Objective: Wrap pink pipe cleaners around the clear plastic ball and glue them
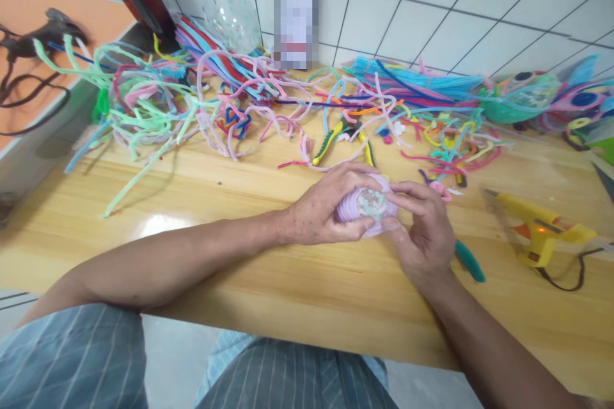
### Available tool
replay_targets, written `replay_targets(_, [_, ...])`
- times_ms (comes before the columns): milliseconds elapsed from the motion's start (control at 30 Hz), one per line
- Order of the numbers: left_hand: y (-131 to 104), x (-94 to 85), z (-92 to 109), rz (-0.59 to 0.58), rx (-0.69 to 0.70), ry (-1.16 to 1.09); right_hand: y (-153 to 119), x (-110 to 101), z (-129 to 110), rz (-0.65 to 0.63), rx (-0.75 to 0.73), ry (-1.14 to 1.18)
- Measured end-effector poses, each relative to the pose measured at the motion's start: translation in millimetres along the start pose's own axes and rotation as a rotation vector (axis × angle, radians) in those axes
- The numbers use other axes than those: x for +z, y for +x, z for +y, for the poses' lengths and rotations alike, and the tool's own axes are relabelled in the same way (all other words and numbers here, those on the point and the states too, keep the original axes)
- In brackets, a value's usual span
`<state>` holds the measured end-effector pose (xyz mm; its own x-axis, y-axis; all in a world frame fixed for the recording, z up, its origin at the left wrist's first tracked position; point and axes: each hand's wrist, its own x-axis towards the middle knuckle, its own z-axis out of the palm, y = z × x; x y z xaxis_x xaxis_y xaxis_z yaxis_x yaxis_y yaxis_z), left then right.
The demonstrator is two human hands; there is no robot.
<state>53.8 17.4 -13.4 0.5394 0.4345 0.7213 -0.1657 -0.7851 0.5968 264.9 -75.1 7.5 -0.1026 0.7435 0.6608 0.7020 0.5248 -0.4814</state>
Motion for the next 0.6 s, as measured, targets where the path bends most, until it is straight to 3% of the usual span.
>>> replay_targets(600, [0.2,-0.4,-0.2,0.000,0.007,0.007,1.6,0.3,-2.0,-0.022,-0.029,-0.019])
